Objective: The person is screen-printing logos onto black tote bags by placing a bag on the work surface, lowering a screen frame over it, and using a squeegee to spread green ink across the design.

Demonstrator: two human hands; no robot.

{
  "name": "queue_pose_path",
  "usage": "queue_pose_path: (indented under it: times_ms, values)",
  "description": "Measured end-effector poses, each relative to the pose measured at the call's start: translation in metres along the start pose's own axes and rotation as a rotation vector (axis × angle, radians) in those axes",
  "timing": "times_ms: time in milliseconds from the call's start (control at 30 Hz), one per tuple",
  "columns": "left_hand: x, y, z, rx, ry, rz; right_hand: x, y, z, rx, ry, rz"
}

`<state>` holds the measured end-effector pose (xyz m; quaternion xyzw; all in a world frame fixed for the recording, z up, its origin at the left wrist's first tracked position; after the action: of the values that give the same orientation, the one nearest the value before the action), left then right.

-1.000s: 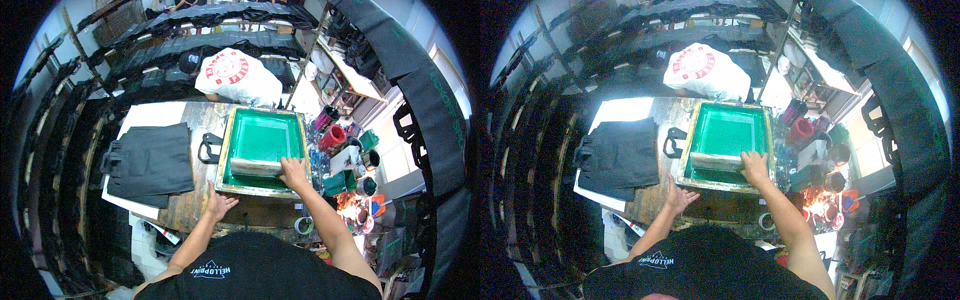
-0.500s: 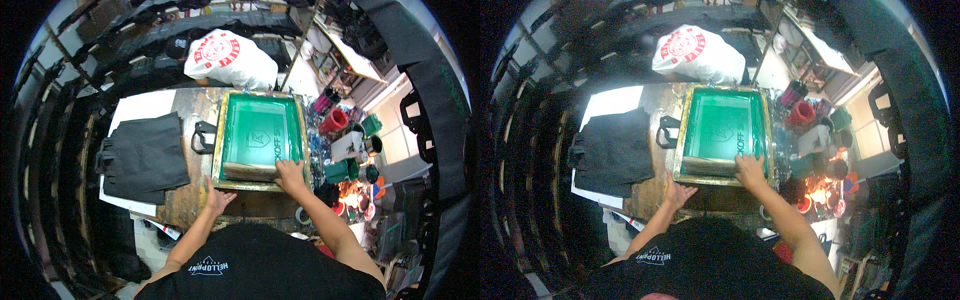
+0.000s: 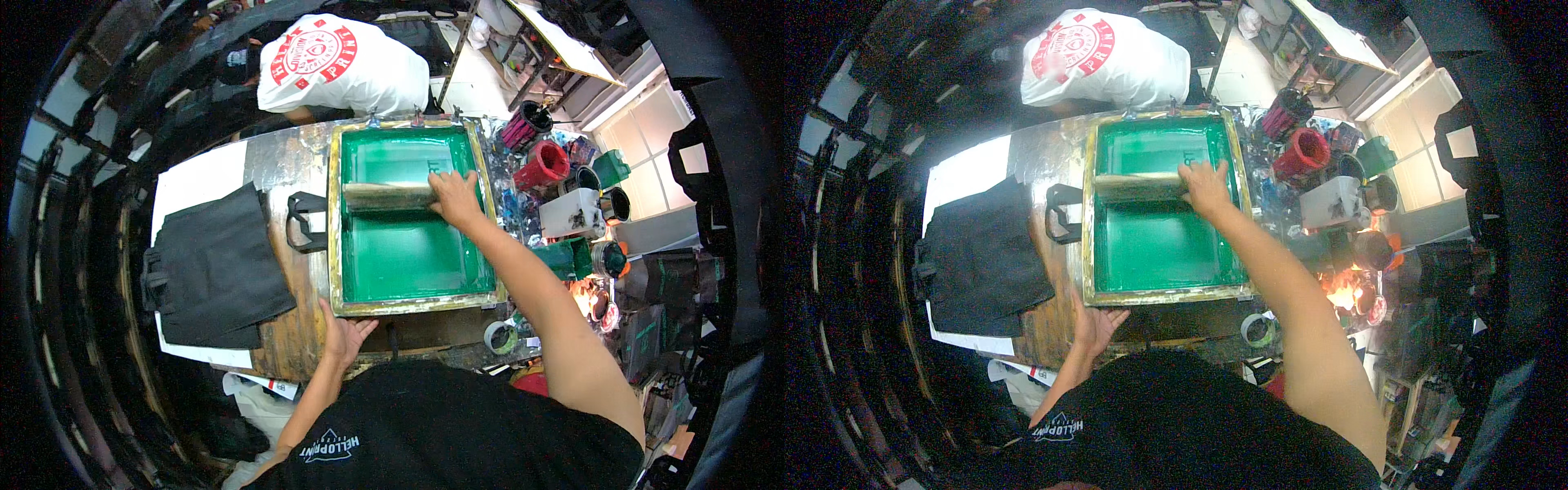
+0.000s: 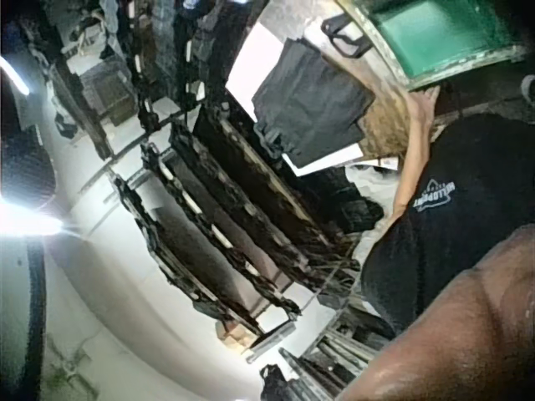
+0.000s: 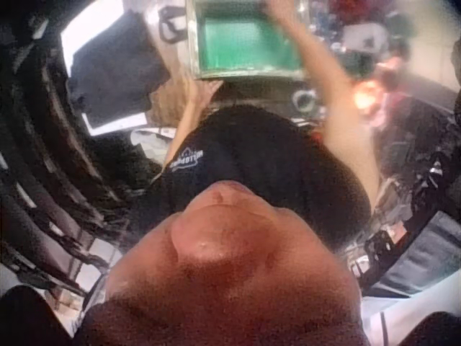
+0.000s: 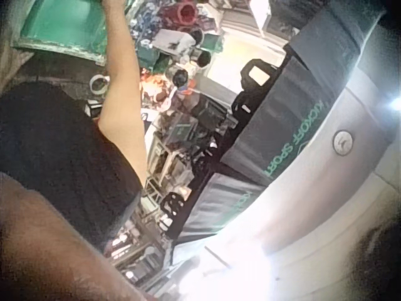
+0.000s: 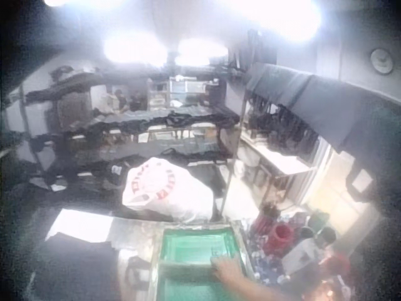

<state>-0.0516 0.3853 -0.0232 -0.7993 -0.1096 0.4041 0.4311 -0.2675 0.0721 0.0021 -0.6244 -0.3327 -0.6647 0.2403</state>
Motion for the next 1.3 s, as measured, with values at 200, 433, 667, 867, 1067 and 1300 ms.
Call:
queue_pose_path:
  times_ms: [200, 433, 667, 867, 1067, 1300]
  values:
    - [0.003, 0.007, -0.001, 0.041, -0.015, -0.024, -0.029, 0.082, -0.065, 0.039, 0.009, 0.037]
    - [0.0, 0.011, -0.007, 0.079, 0.027, -0.054, -0.038, 0.143, -0.101, 0.033, -0.024, 0.041]
    - [0.057, 0.029, -0.018, 0.556, 0.56, -0.154, -0.032, 0.151, -0.109, 0.014, -0.001, 0.096]
    - [0.021, 0.041, -0.118, -0.356, 1.084, -0.354, -0.005, 0.138, -0.101, -0.036, -0.024, -0.054]
    - [-0.114, 0.083, -0.231, -1.3, 1.377, -0.454, -0.022, 0.119, -0.099, -0.017, -0.157, -0.255]
    - [-0.201, 0.188, -0.28, -1.55, 1.86, -0.553, -0.06, 0.109, -0.094, -0.029, -0.202, -0.283]
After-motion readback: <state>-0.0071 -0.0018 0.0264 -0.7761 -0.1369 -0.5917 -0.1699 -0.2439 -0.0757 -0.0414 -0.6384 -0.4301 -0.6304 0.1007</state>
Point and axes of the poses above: each hand's wrist, its own y-axis towards the middle knuckle, its own x-axis out of the back of the hand, z = x × y, the point moved 3 cm from there along y, towards the middle knuckle, and after that the axes turned 12 degrees about x, right-handed, at the moved point
